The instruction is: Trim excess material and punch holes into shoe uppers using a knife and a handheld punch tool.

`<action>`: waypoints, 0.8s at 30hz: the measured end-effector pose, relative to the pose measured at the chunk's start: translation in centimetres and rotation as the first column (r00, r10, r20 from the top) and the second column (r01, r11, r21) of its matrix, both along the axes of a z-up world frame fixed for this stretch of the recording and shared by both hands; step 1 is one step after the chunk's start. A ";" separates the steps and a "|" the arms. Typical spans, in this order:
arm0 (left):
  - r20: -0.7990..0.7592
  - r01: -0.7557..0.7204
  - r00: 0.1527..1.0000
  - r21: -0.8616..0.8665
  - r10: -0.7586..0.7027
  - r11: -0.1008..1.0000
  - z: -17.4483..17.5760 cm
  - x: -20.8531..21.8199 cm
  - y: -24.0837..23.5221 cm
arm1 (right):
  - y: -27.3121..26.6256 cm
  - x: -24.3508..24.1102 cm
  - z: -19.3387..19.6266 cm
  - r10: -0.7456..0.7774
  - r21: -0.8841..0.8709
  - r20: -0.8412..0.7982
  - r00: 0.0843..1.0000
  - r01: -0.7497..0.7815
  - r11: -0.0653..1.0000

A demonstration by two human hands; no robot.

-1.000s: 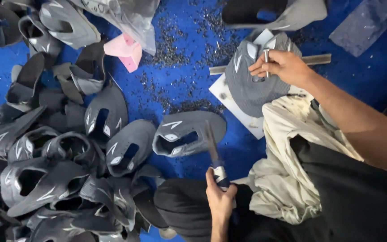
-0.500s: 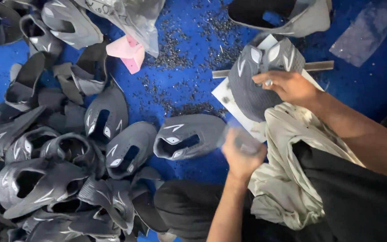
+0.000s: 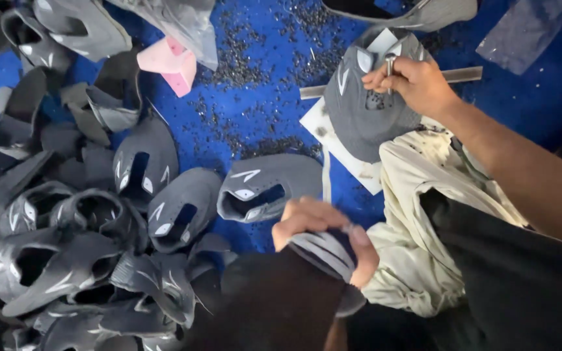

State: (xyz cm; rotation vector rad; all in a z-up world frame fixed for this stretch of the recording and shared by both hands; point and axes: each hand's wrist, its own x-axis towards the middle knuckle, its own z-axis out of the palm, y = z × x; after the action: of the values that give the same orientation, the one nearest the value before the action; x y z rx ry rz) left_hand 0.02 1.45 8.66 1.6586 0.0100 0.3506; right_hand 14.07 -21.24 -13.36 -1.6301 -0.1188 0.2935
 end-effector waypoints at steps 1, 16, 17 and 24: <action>0.004 -0.006 1.000 0.002 0.006 1.000 -4.3 -0.8 -0.1 | 0.3 -0.4 0.4 0.006 0.002 0.004 1.000 -0.006 1.000; -0.162 -0.023 0.985 0.236 0.063 0.971 -4.7 0.5 -0.9 | -0.1 1.1 0.1 -0.095 0.135 -0.106 0.990 0.109 0.985; -0.134 0.008 0.991 0.220 0.023 0.975 -7.7 0.5 -0.9 | 0.2 0.7 0.5 -0.117 -0.050 0.072 0.991 0.120 0.991; -0.491 0.178 0.870 0.377 0.033 0.909 -11.8 0.4 -2.1 | -0.8 2.2 -2.2 -0.172 -0.057 0.110 0.979 0.179 0.982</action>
State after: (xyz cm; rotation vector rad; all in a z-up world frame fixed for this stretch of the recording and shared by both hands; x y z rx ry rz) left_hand 0.41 -0.63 -3.13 2.1277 0.2694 -0.1534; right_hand 16.23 -22.03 -15.52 -1.7097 -0.0448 0.0772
